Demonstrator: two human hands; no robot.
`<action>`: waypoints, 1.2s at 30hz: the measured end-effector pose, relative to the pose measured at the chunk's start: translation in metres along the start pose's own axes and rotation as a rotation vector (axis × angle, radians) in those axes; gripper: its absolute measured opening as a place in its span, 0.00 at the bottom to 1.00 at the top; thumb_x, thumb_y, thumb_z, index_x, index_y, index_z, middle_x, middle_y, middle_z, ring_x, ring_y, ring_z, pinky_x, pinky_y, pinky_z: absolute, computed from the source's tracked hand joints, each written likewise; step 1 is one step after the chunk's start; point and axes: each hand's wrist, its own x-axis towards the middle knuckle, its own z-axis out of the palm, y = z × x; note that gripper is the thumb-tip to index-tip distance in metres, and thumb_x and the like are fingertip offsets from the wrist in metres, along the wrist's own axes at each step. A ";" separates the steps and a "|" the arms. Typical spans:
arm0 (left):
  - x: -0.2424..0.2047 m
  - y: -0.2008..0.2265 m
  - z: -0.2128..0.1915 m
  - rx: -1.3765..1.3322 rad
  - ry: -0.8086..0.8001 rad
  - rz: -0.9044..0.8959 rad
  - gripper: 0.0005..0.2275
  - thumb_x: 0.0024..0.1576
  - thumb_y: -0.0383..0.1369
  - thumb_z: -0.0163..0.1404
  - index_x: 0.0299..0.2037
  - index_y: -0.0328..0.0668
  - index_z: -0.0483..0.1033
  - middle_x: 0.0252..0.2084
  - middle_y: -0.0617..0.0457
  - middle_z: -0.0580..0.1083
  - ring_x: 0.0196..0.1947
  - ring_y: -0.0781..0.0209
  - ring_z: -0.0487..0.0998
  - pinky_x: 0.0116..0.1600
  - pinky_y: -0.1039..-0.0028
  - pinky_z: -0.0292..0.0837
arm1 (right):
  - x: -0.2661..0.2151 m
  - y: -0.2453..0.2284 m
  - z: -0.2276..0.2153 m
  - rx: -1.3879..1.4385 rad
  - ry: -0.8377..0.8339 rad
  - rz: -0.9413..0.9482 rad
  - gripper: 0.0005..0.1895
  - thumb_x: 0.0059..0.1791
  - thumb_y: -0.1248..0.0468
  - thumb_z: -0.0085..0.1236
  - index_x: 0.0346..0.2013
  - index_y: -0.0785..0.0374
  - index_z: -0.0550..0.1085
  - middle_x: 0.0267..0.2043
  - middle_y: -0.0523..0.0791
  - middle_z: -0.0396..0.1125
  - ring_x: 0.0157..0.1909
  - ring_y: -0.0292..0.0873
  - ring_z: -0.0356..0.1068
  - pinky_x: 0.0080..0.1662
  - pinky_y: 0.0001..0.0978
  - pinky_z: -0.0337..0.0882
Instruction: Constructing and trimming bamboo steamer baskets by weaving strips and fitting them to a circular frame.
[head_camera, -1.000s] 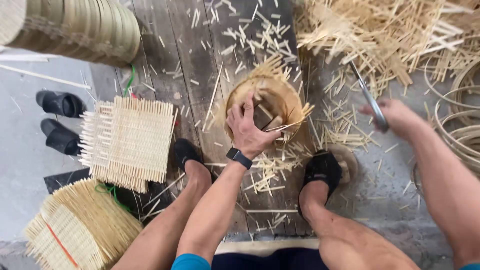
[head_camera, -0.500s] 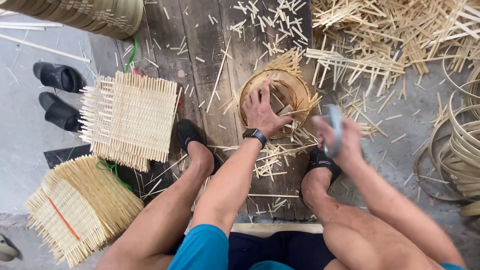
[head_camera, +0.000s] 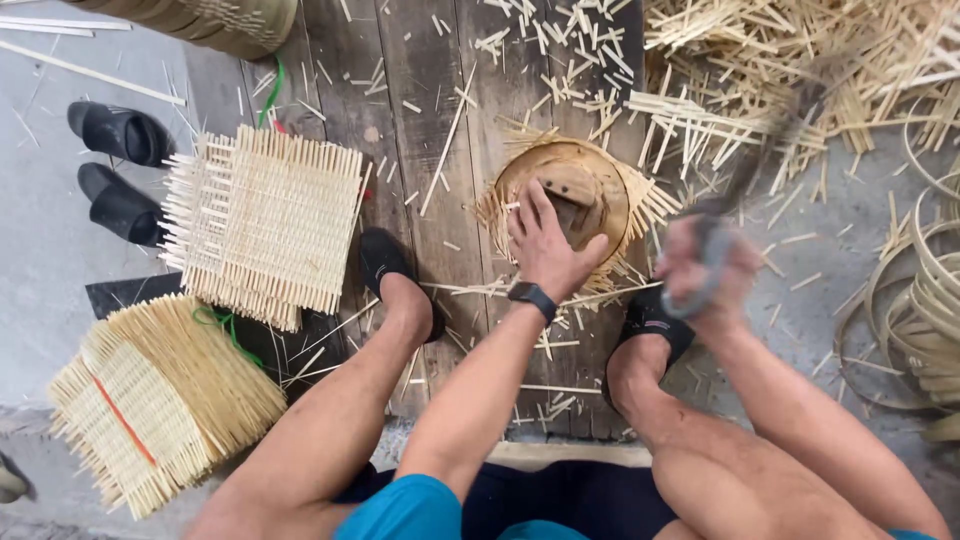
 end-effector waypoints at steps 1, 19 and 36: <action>-0.001 -0.007 0.009 0.056 0.060 0.034 0.53 0.43 0.39 0.65 0.74 0.39 0.38 0.73 0.35 0.50 0.69 0.26 0.51 0.68 0.37 0.48 | 0.010 0.012 -0.001 -0.066 0.031 0.282 0.15 0.56 0.56 0.55 0.36 0.67 0.73 0.24 0.42 0.66 0.21 0.34 0.66 0.24 0.25 0.67; 0.014 -0.053 -0.008 0.314 -0.067 0.411 0.51 0.38 0.20 0.60 0.74 0.71 0.50 0.74 0.41 0.53 0.72 0.22 0.46 0.75 0.48 0.51 | 0.032 0.003 0.026 -1.133 -0.268 0.376 0.21 0.51 0.52 0.65 0.30 0.70 0.76 0.21 0.45 0.67 0.23 0.38 0.66 0.27 0.32 0.66; -0.002 0.027 0.022 -0.171 0.175 -0.013 0.61 0.39 0.48 0.68 0.77 0.40 0.34 0.74 0.23 0.49 0.75 0.28 0.50 0.75 0.51 0.50 | 0.039 0.022 -0.068 -1.930 -0.151 0.001 0.34 0.46 0.40 0.60 0.44 0.72 0.73 0.44 0.59 0.69 0.49 0.63 0.71 0.49 0.55 0.71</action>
